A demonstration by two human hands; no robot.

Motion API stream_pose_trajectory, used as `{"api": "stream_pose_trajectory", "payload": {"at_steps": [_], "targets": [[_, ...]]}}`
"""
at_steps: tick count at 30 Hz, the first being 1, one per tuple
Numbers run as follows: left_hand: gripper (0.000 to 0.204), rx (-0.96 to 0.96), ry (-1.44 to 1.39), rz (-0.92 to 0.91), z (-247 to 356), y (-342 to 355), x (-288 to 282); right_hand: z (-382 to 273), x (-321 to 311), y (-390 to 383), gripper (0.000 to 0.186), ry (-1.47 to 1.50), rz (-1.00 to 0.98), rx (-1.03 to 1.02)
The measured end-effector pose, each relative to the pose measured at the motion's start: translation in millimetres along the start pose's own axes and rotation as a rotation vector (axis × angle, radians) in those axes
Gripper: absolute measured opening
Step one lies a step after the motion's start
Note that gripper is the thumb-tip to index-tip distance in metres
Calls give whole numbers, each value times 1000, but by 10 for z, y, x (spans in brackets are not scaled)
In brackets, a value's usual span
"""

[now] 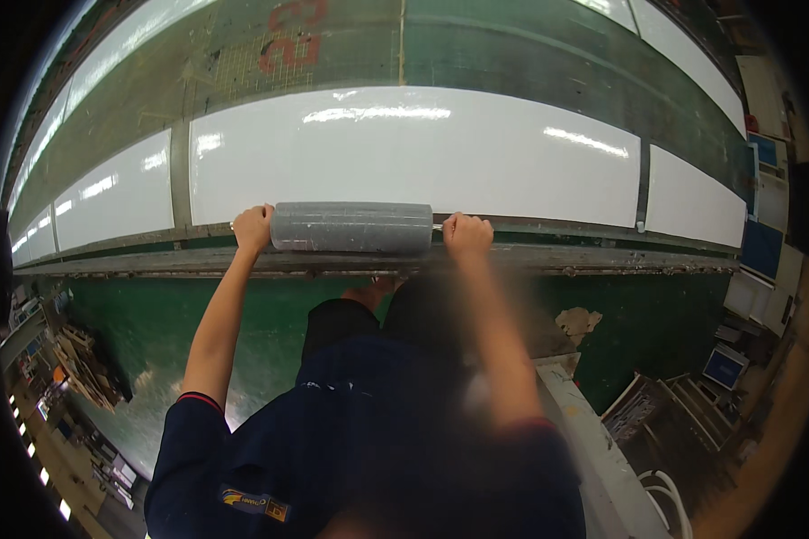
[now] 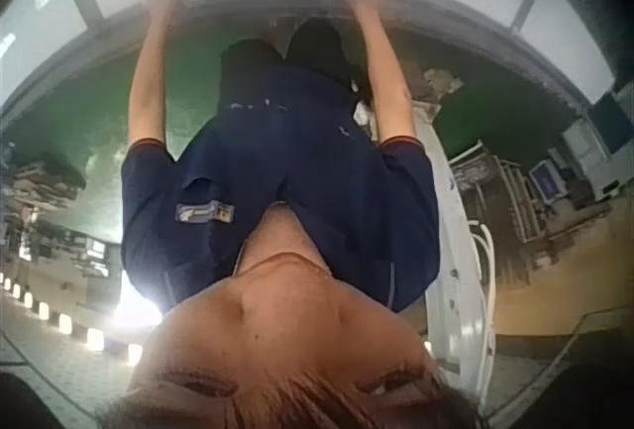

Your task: The person is manually operating a piece of machinery in a print shop, likely a screen printing press, by moving a roller back and forth across a screen.

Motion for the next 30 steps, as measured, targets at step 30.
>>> {"api": "stream_pose_trajectory", "payload": {"at_steps": [30], "targets": [[20, 66, -341, 249, 3139, 1194, 131, 2832, -632, 1735, 18, 114, 160, 248]]}}
Point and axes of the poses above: each hand's wrist, its own y-axis towards the middle knuckle, its own x-axis out of the palm, z = x × y, the point moved 2 cm from there along y, towards the middle knuckle, and after that the axes turned 8 degrees about -x, right-handed, at the moved point
